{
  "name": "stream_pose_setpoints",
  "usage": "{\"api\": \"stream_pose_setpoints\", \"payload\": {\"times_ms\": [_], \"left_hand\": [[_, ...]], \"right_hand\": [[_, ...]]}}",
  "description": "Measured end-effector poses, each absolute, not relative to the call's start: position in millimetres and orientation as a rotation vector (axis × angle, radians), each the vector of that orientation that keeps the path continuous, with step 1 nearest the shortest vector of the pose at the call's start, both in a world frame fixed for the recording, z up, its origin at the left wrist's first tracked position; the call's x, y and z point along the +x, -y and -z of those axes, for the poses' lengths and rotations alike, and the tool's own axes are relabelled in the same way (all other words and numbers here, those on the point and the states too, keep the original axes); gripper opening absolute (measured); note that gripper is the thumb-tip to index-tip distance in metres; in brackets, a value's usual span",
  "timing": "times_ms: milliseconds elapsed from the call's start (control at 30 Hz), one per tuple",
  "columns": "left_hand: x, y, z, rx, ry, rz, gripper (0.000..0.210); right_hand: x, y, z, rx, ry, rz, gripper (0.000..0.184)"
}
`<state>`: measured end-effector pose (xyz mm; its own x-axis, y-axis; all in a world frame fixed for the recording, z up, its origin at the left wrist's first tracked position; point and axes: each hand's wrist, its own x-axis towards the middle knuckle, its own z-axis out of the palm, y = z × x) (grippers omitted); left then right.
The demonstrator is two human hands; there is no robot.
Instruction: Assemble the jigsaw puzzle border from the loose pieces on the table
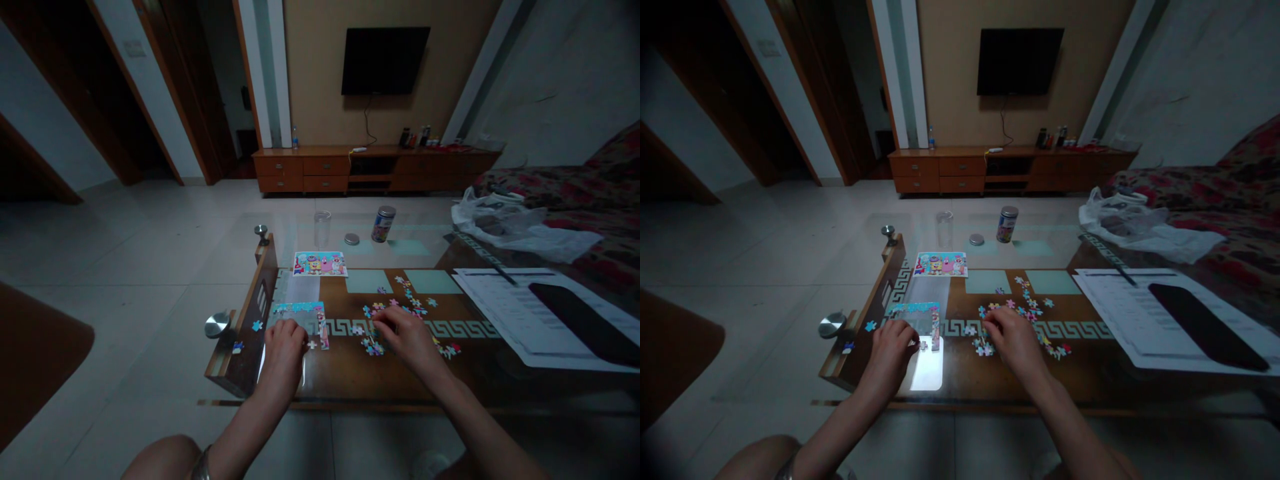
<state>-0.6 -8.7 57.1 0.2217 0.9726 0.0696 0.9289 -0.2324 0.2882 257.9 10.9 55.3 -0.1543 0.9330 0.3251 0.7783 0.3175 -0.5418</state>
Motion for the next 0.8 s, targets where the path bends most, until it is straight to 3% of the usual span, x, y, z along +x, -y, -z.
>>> {"api": "stream_pose_setpoints", "payload": {"times_ms": [800], "left_hand": [[6.1,8.9,-56.6,2.297,-1.796,-0.366,0.01]], "right_hand": [[256.1,-8.6,-60.1,-1.502,1.965,-0.36,0.016]]}}
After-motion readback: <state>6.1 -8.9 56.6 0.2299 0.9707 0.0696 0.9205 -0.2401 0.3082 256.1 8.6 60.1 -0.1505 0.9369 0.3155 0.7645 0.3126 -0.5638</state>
